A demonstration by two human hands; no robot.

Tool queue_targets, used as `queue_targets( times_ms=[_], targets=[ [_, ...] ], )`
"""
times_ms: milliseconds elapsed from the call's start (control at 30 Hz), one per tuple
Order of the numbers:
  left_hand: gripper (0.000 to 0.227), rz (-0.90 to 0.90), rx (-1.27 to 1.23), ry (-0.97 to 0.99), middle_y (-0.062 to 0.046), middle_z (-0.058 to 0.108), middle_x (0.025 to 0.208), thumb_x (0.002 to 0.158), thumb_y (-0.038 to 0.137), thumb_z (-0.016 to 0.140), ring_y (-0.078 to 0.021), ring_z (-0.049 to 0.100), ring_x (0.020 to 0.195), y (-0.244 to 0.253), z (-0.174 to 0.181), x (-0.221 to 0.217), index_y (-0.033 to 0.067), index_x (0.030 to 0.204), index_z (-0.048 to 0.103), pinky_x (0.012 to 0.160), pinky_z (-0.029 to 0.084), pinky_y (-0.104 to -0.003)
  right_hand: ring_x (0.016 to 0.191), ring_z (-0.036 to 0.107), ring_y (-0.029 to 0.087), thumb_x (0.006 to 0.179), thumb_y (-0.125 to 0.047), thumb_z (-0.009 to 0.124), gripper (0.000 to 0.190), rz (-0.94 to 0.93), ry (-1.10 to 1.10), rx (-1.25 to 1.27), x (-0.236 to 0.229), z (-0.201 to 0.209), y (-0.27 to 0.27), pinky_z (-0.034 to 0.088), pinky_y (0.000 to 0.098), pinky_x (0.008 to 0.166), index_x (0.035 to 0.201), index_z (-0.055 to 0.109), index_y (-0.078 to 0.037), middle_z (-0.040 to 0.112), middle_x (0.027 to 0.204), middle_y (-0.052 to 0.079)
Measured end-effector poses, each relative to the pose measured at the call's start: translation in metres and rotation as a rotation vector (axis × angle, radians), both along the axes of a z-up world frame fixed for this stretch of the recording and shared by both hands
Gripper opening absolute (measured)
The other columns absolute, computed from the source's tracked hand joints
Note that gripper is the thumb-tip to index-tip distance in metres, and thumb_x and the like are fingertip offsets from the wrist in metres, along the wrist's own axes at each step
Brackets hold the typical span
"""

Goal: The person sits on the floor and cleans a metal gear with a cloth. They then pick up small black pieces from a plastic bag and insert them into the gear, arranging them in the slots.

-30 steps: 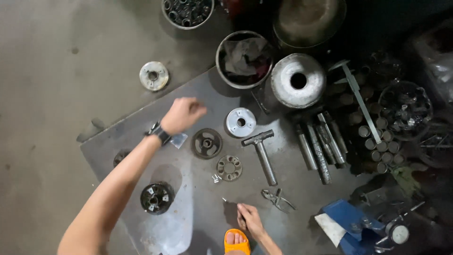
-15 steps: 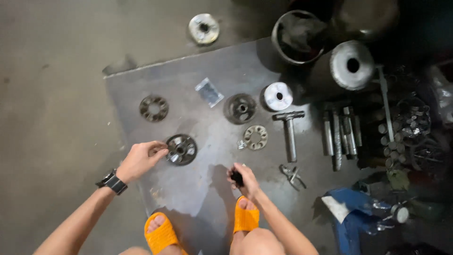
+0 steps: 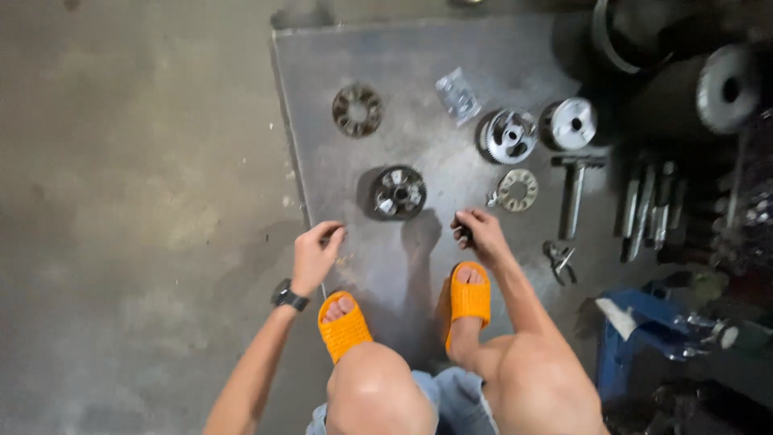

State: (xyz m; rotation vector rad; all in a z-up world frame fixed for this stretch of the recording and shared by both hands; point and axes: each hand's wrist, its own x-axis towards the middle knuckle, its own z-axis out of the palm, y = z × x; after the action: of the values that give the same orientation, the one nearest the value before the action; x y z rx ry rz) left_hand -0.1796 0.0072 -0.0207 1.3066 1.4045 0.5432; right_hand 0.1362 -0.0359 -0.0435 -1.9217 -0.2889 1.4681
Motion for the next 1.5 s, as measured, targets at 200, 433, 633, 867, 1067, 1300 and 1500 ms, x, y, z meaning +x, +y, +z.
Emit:
queue_targets(
  times_ms=[200, 433, 633, 867, 1067, 1300, 1500],
  targets=[
    [0.011, 0.222, -0.002, -0.151, -0.015, 0.068, 0.080, 0.087, 0.004, 0.057, -0.0239, 0.067, 0.071, -0.036, -0.034, 0.055, 0.0029, 0.092, 0.066, 0.061, 0.056, -0.030, 0.045, 0.044, 0.014, 0.085, -0.015, 0.066, 0.020, 0.305, -0.023, 0.053, -0.010, 0.001, 0.006, 0.031, 0.0211, 0.034, 0.096, 0.061, 0.001, 0.055, 0.066, 0.015],
    [0.035, 0.480, -0.652, -0.836, -0.021, 0.062, 0.100, 0.094, 0.030, 0.051, -0.0289, 0.063, 0.091, -0.056, -0.043, 0.128, -0.0020, 0.105, 0.060, 0.072, 0.056, -0.039, 0.083, 0.059, 0.028, 0.077, -0.017, 0.071, 0.037, 0.869, -0.261, 0.392, -0.044, 0.016, -0.008, 0.051, 0.0379, 0.067, 0.111, 0.059, -0.009, 0.060, 0.094, 0.015],
    [0.030, 0.779, -0.848, -0.852, -0.015, 0.064, 0.092, 0.091, 0.027, 0.056, -0.0226, 0.062, 0.083, -0.065, -0.074, 0.147, -0.0010, 0.095, 0.065, 0.069, 0.054, -0.031, 0.098, 0.056, 0.039, 0.084, -0.006, 0.055, 0.035, 1.239, -0.533, 0.481, -0.054, 0.019, -0.019, 0.051, 0.0458, 0.078, 0.119, 0.048, -0.006, 0.047, 0.108, 0.016],
    [0.013, 0.335, -0.304, -0.296, -0.015, 0.065, 0.078, 0.090, 0.010, 0.053, -0.0211, 0.067, 0.061, -0.083, -0.102, 0.136, 0.0037, 0.100, 0.060, 0.058, 0.054, -0.031, 0.084, 0.060, 0.032, 0.079, -0.019, 0.068, 0.020, 0.952, -0.505, 0.517, -0.023, -0.071, -0.044, 0.050, 0.0417, 0.072, 0.096, 0.058, -0.015, 0.053, 0.088, 0.005],
    [0.022, -0.388, 0.682, 0.421, -0.009, 0.044, 0.097, 0.089, 0.001, 0.038, -0.0240, 0.049, 0.088, -0.076, -0.107, 0.119, 0.0074, 0.108, 0.046, 0.078, 0.045, -0.032, 0.090, 0.058, 0.032, 0.075, -0.005, 0.065, 0.032, 1.157, -0.776, 0.679, -0.032, -0.073, -0.044, 0.051, 0.0408, 0.073, 0.104, 0.052, -0.010, 0.048, 0.099, 0.009],
    [0.029, -0.436, 0.688, 0.484, -0.008, 0.046, 0.098, 0.083, 0.014, 0.060, -0.0236, 0.047, 0.099, -0.076, -0.110, 0.108, 0.0104, 0.108, 0.047, 0.088, 0.037, -0.038, 0.088, 0.057, 0.039, 0.079, 0.000, 0.061, 0.030, 1.064, -0.683, 0.693, -0.028, -0.059, -0.041, 0.050, 0.0444, 0.074, 0.107, 0.053, -0.008, 0.048, 0.099, 0.014],
    [0.019, -0.327, 0.715, 0.365, -0.010, 0.052, 0.107, 0.093, 0.019, 0.052, -0.0278, 0.046, 0.112, -0.074, -0.087, 0.108, 0.0083, 0.108, 0.052, 0.098, 0.029, -0.047, 0.083, 0.060, 0.033, 0.083, -0.006, 0.067, 0.030, 0.842, -0.596, 0.712, -0.013, -0.042, -0.044, 0.052, 0.0388, 0.069, 0.110, 0.056, -0.008, 0.055, 0.094, 0.011]
  ],
)
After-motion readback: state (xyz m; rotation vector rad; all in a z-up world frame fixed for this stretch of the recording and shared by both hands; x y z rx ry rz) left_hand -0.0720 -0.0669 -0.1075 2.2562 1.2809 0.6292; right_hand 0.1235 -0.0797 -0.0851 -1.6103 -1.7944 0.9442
